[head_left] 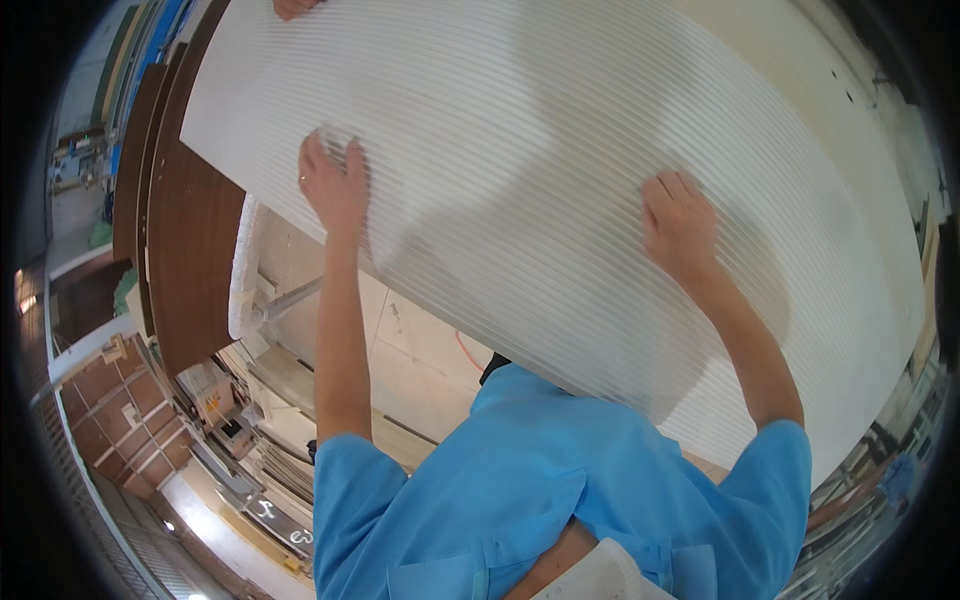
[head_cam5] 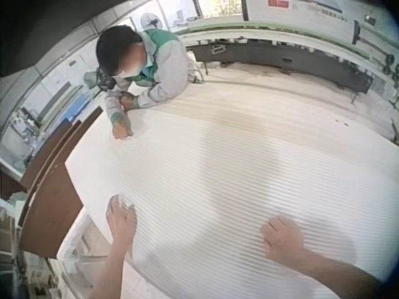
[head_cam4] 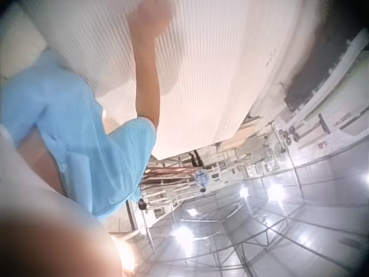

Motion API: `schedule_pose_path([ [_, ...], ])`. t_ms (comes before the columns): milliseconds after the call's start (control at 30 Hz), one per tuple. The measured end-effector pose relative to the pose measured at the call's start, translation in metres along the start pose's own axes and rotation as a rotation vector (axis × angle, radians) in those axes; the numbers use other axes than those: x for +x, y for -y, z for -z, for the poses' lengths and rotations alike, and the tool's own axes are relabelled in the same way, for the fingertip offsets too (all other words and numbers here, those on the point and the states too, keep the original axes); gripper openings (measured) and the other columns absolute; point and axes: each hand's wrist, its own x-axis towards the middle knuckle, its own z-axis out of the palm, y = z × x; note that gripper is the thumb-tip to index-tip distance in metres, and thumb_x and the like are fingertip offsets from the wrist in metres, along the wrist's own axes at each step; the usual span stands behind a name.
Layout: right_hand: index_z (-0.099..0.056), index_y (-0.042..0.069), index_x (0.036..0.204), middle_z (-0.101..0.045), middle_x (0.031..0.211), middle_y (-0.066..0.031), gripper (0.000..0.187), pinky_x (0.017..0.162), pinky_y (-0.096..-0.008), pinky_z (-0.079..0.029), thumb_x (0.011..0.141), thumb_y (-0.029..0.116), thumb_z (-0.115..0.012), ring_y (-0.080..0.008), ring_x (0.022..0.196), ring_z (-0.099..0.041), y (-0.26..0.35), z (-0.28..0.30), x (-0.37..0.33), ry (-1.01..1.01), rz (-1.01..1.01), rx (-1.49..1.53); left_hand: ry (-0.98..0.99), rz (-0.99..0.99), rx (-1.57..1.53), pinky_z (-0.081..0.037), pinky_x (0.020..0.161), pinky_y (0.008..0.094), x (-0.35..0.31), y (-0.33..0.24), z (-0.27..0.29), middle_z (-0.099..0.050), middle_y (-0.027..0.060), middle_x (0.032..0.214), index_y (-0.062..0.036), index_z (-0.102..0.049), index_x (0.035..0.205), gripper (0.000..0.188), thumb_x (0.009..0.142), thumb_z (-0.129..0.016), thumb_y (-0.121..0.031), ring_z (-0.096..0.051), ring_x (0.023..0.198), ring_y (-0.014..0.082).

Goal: The person sands a large white corrugated sheet on a workbench using a sanding block. They repeatedly rub the surface with the block, occasionally repositioning the sheet and adjusting their grip.

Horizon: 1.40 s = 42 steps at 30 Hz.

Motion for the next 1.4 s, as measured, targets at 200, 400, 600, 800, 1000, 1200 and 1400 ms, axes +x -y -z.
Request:
schedule_pose_path([
  [200, -0.07, 0.002, 0.108, -0.07, 0.105, -0.0143, 0.022, 0.083, -0.0417, -0.059, 0.089, 0.002, -0.06, -0.0299, 0.101, -0.066, 0.099, -0.132, 0.186, -0.116, 0.162, 0.08, -0.035, 0.032, 0.053, -0.027, 0.121, 0.0533, -0.007, 0.004, -0.009, -0.047, 0.026, 0.151, 0.0005, -0.047, 0.146, 0.068, 0.097, -0.062, -0.045, -0.039, 0.145, 0.0409],
  [400, -0.075, 0.006, 0.102, -0.073, 0.11, -0.0148, 0.022, 0.088, -0.0486, -0.057, 0.083, 0.012, -0.067, -0.033, 0.108, -0.069, 0.226, -0.194, 0.365, -0.027, 0.158, 0.185, -0.017, 0.032, 0.005, -0.028, 0.12, 0.0532, -0.005, 0.01, -0.006, -0.048, 0.0226, 0.152, -0.0005, -0.049, 0.147, 0.07, 0.097, -0.062, -0.048, -0.041, 0.144, 0.0385],
  [600, -0.073, 0.007, 0.109, -0.072, 0.114, -0.0118, 0.022, 0.094, -0.045, -0.056, 0.091, 0.01, -0.062, -0.029, 0.117, -0.066, 0.159, -0.157, 0.281, -0.014, 0.239, 0.075, 0.012, -0.005, 0.048, -0.03, 0.12, 0.0527, -0.002, 0.01, -0.011, -0.045, 0.0178, 0.157, -0.0088, -0.048, 0.152, 0.065, 0.101, -0.056, -0.05, -0.039, 0.147, 0.0357],
  [800, -0.068, 0.009, 0.118, -0.066, 0.128, -0.0108, 0.032, 0.104, -0.0438, -0.051, 0.088, 0.001, -0.063, -0.0295, 0.125, -0.061, -0.001, -0.048, 0.014, -0.077, 0.213, -0.073, 0.036, -0.022, 0.065, -0.028, 0.122, 0.0521, -0.003, 0.02, -0.01, -0.041, 0.0149, 0.162, -0.0129, -0.046, 0.154, 0.064, 0.105, -0.047, -0.053, -0.035, 0.151, 0.0341],
  [1000, -0.061, 0.006, 0.096, -0.059, 0.092, -0.0113, 0.024, 0.078, -0.0462, -0.051, 0.074, -0.001, -0.068, -0.0334, 0.092, -0.06, -0.101, 0.097, -0.196, 0.124, -0.094, -0.173, 0.049, -0.002, 0.096, -0.029, 0.122, 0.0519, -0.003, 0.018, -0.013, -0.041, 0.0146, 0.162, -0.0128, -0.045, 0.155, 0.064, 0.105, -0.046, -0.053, -0.034, 0.151, 0.0342],
  [1200, -0.065, 0.007, 0.103, -0.066, 0.102, -0.0114, 0.026, 0.088, -0.0462, -0.054, 0.077, 0.003, -0.068, -0.0329, 0.104, -0.063, -0.062, 0.028, -0.117, 0.151, -0.096, -0.149, 0.029, -0.025, 0.2, -0.032, 0.119, 0.0525, 0.002, 0.027, -0.019, -0.046, 0.0152, 0.157, -0.0118, -0.047, 0.153, 0.063, 0.105, -0.048, -0.051, -0.039, 0.147, 0.0352],
  [1400, -0.069, 0.004, 0.102, -0.07, 0.111, -0.0143, 0.015, 0.095, -0.0449, -0.055, 0.088, 0.008, -0.067, -0.0326, 0.109, -0.066, 0.045, -0.091, 0.106, 0.062, 0.142, 0.166, 0.056, -0.058, 0.089, -0.032, 0.118, 0.0519, 0.003, 0.026, -0.016, -0.047, 0.0126, 0.156, -0.0134, -0.05, 0.151, 0.06, 0.104, -0.05, -0.051, -0.039, 0.146, 0.0359],
])
